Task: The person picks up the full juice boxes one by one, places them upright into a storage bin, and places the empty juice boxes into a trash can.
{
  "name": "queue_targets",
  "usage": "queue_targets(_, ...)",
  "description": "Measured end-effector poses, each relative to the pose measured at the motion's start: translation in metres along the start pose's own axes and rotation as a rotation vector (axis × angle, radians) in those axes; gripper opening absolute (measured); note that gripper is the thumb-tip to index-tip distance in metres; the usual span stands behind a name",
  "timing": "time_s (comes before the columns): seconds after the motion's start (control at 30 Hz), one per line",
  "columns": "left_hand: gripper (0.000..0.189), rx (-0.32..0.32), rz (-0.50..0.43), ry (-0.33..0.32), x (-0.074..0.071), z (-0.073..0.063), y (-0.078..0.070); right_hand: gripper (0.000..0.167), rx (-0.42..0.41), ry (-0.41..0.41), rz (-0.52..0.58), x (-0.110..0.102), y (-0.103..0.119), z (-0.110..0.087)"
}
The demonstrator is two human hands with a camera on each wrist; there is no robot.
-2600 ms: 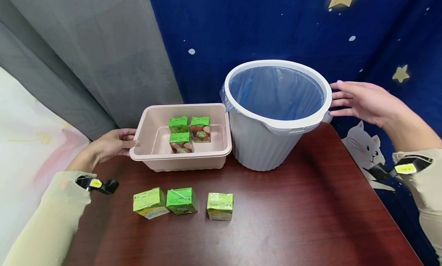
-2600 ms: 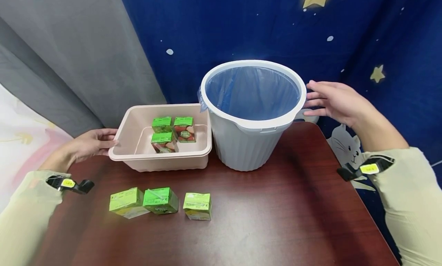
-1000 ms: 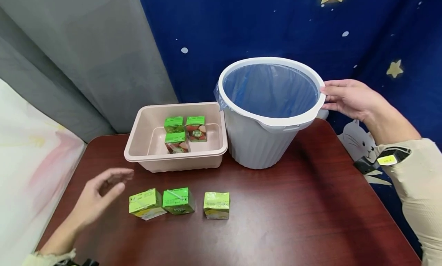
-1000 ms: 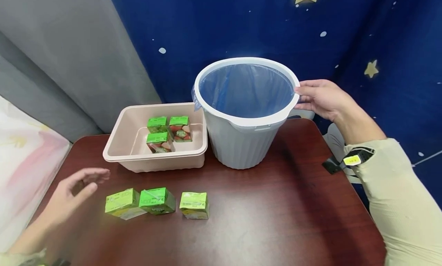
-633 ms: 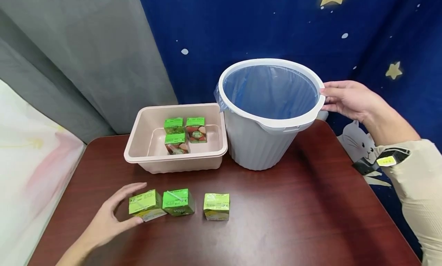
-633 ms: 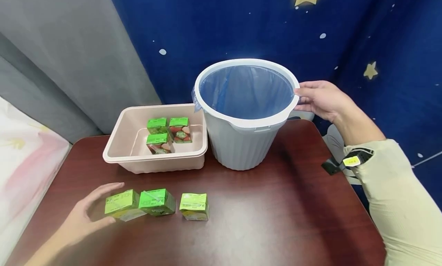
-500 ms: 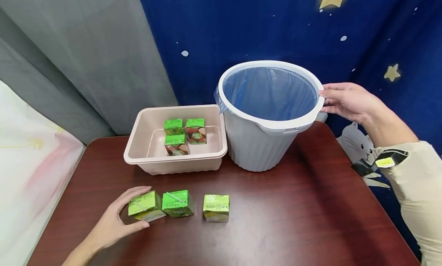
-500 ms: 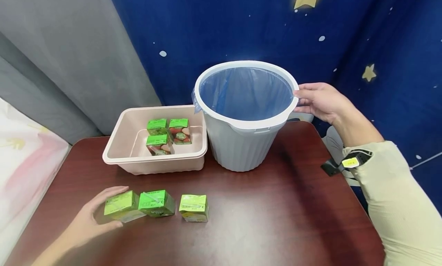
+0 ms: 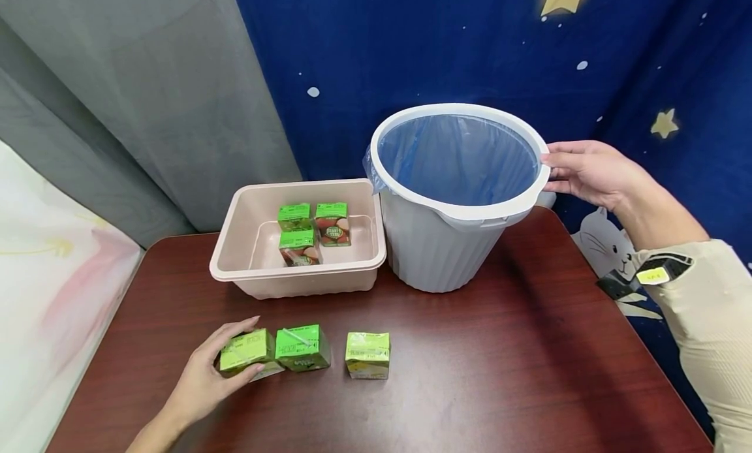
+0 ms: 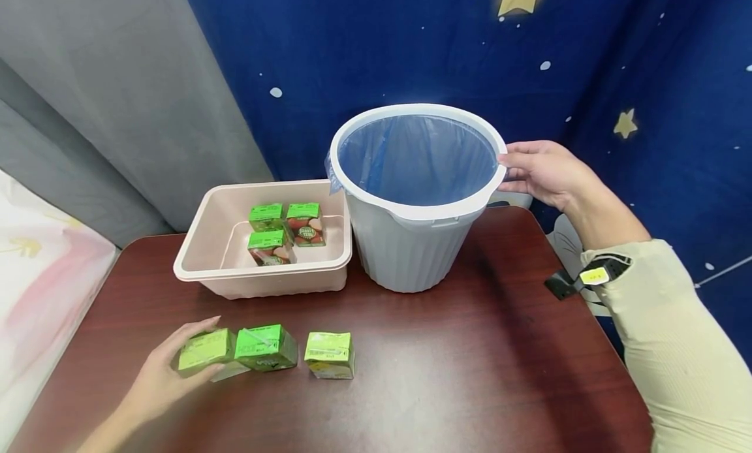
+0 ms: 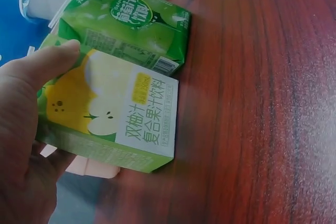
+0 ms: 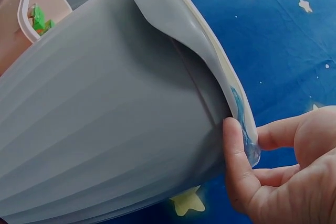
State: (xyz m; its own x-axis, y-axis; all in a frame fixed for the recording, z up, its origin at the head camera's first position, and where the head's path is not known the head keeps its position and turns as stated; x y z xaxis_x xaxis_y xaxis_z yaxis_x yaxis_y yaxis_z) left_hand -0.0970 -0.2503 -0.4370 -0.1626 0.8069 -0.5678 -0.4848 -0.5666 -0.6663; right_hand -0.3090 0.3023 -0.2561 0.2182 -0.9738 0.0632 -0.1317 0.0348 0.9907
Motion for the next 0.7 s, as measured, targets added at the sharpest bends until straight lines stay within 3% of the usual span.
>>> queue_targets(0.27,0.079,0.012,-0.001,-0.012,0.007,-0.001,0.011,0.026,-0.002,0.001,-0.005,-0.001,0.0,0.0)
queue_targets(0.4,0.075,-0.017,0.029,-0.015,0.007,-0.001,0.015,0.026,0.0,-0.007,-0.012,-0.001,0.0,0.0)
queue_targets(0.7,0.075,-0.009,0.125,-0.071,-0.012,0.011,0.011,0.026,0.012,-0.015,-0.004,-0.001,0.0,0.001)
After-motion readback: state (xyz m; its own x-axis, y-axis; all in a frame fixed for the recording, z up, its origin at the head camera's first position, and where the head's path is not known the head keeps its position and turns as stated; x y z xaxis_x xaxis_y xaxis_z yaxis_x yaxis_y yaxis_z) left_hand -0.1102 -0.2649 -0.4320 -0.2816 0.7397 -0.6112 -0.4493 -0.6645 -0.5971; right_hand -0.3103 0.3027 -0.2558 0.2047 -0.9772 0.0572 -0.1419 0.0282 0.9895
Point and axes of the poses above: each hand's wrist, its own z-axis towards the middle knuckle, its own x-axis out of the palm, y = z × x, the point moved 6 cm from there along z, towards the middle knuckle, and after that the axes turned 5 degrees about -y, right-handed, at the moved point
